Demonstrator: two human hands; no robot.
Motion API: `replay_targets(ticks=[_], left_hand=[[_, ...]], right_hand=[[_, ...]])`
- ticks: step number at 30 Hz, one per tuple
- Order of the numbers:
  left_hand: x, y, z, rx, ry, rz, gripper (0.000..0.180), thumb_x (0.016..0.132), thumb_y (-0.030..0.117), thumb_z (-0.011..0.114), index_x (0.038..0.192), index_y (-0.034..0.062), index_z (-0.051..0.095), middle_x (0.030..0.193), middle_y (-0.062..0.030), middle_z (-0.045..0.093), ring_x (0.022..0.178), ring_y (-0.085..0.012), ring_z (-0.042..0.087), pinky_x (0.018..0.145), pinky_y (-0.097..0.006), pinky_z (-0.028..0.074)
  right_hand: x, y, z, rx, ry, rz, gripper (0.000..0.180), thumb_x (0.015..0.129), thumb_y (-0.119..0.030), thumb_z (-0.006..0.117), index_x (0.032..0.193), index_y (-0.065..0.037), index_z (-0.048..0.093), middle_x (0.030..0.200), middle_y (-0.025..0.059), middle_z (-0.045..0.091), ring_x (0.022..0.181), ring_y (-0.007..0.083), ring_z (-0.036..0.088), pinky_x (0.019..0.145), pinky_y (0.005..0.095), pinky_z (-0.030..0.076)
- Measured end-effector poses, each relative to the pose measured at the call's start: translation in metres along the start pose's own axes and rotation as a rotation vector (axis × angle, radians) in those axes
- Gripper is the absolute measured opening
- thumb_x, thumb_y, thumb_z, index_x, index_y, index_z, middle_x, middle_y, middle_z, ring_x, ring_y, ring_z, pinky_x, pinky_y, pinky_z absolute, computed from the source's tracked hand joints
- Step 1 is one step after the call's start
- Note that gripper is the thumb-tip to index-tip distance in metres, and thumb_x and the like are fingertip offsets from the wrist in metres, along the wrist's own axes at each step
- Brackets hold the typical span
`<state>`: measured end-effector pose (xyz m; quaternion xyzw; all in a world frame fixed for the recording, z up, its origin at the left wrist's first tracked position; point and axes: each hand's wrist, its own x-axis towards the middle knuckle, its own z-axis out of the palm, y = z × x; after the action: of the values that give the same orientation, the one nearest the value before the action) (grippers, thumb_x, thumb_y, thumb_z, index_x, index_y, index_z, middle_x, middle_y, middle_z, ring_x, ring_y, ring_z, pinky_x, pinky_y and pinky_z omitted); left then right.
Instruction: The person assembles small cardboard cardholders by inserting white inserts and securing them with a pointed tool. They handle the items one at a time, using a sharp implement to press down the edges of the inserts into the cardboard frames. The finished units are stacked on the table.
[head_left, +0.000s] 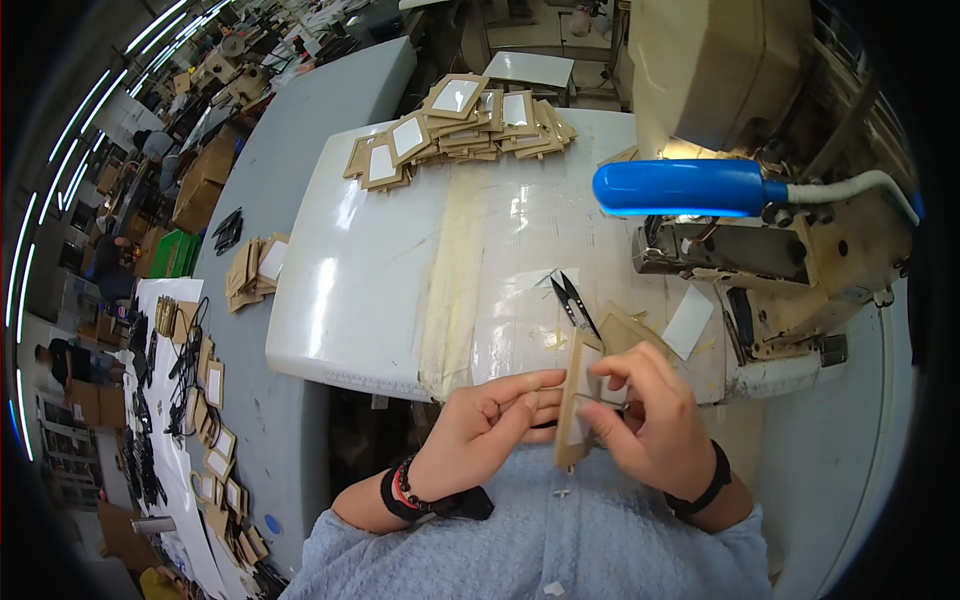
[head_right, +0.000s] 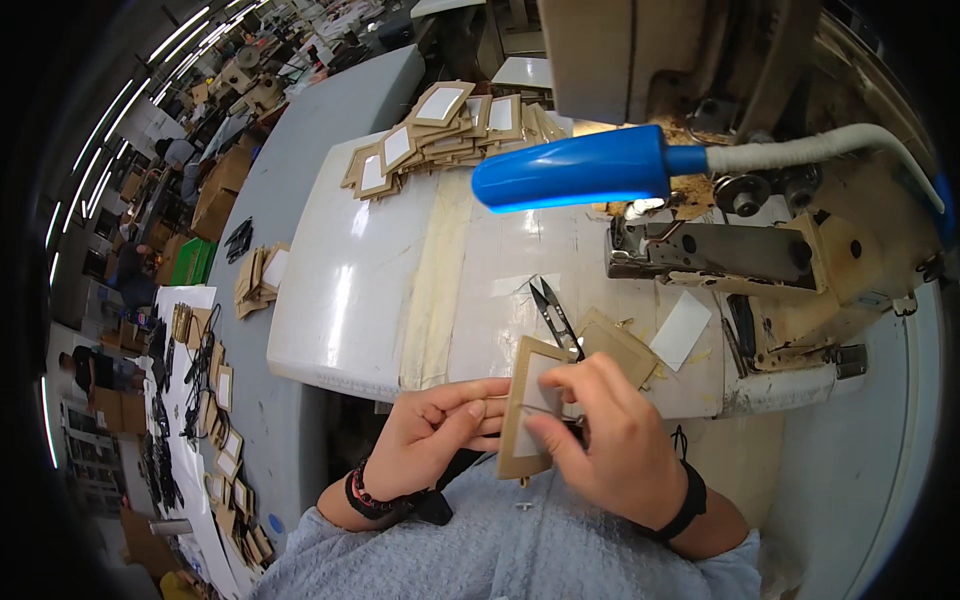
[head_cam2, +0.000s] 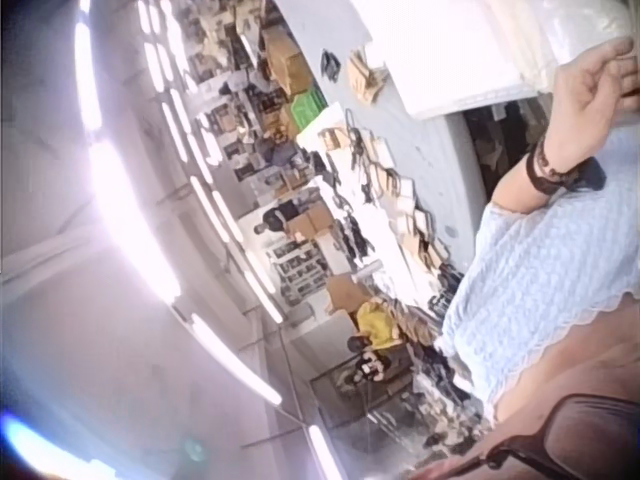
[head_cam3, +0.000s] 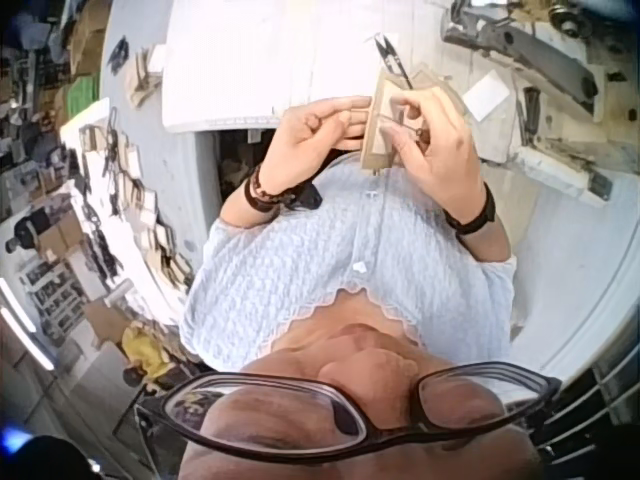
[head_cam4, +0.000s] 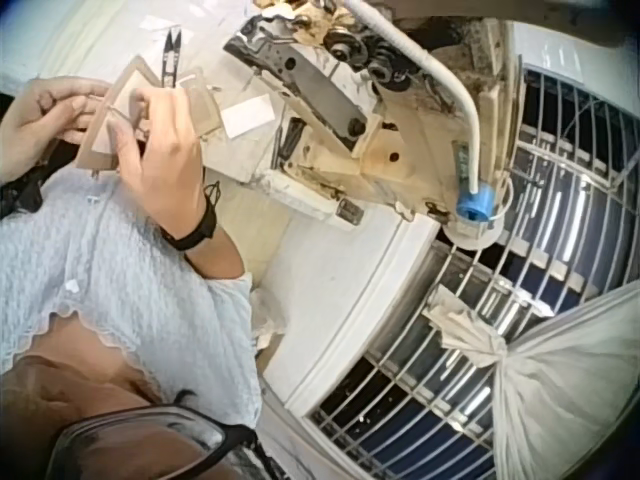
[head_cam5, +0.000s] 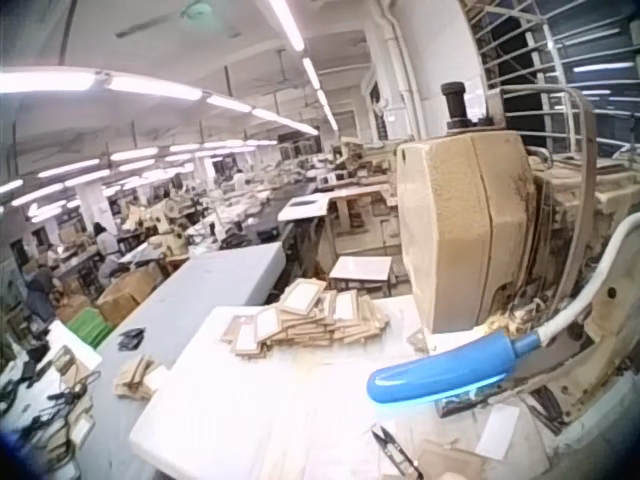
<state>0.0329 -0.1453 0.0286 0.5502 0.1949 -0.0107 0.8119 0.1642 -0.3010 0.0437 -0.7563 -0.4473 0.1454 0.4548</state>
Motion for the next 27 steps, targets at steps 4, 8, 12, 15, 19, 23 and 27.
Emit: replay_targets(ticks=[4,8,12,15,19,23,27], left_hand=[[0.01,-0.009,-0.008,-0.192,-0.077,-0.035,0.037,0.1,0.006,0.038,0.134,-0.0097,0.041,0.127,-0.021,0.055,0.112,-0.0237,0.06,0.091,-0.031,0.052],[0.018,-0.013,-0.002,-0.104,0.076,0.003,0.04,0.094,0.002,0.054,0.13,-0.0117,0.045,0.113,-0.0195,0.063,0.099,-0.0175,0.064,0.084,-0.028,0.055],[0.026,-0.016,-0.005,0.019,0.222,0.077,0.045,0.086,0.0,0.067,0.126,-0.011,0.049,0.1,-0.0163,0.069,0.088,-0.0133,0.066,0.076,-0.024,0.056],[0.03,-0.026,-0.011,0.014,0.4,0.268,0.041,0.086,0.001,0.066,0.123,-0.0097,0.052,0.101,-0.0166,0.069,0.086,-0.0118,0.066,0.074,-0.022,0.055],[0.022,-0.02,-0.014,-0.069,0.296,0.208,0.037,0.088,-0.001,0.063,0.122,-0.011,0.052,0.104,-0.0169,0.068,0.091,-0.014,0.066,0.078,-0.023,0.055],[0.023,-0.018,-0.018,-0.136,0.171,0.157,0.035,0.09,0.001,0.06,0.122,-0.0095,0.052,0.105,-0.0158,0.068,0.092,-0.014,0.066,0.08,-0.025,0.055],[0.016,-0.008,-0.02,-0.254,0.086,0.057,0.031,0.094,0.007,0.056,0.12,-0.0092,0.055,0.104,-0.0132,0.067,0.089,-0.013,0.066,0.077,-0.025,0.056]], right_hand=[[-0.002,0.016,0.021,-0.125,0.116,-0.029,0.012,0.086,-0.007,0.062,0.097,-0.002,0.059,0.083,0.0117,0.054,0.068,0.0299,0.062,0.055,0.0351,0.05],[-0.002,0.013,0.035,-0.376,0.157,-0.095,0.017,0.083,-0.004,0.061,0.099,-0.004,0.061,0.084,0.0097,0.055,0.063,0.0266,0.063,0.053,0.0344,0.05],[0.002,0.006,0.038,-0.507,0.157,-0.167,0.027,0.077,-0.003,0.061,0.105,-0.004,0.063,0.083,0.0077,0.054,0.061,0.0237,0.063,0.051,0.0337,0.05],[-0.004,-0.006,0.024,-0.529,0.078,-0.051,0.026,0.078,-0.003,0.063,0.104,-0.002,0.063,0.086,0.0085,0.055,0.061,0.0235,0.062,0.052,0.0342,0.05],[0.009,0.001,0.007,-0.126,0.214,0.131,0.03,0.084,-0.009,0.068,0.112,-0.002,0.059,0.087,0.0069,0.058,0.069,0.0134,0.061,0.054,0.0259,0.047],[0.011,0.028,0.026,0.822,-0.021,0.308,0.027,0.094,-0.014,0.06,0.111,0.006,0.056,0.092,0.0061,0.064,0.079,0.0056,0.058,0.063,0.019,0.046],[0.011,0.027,0.021,0.829,-0.062,0.401,0.021,0.095,-0.012,0.056,0.105,0.007,0.056,0.088,0.007,0.066,0.077,0.0052,0.059,0.065,0.0187,0.048]])
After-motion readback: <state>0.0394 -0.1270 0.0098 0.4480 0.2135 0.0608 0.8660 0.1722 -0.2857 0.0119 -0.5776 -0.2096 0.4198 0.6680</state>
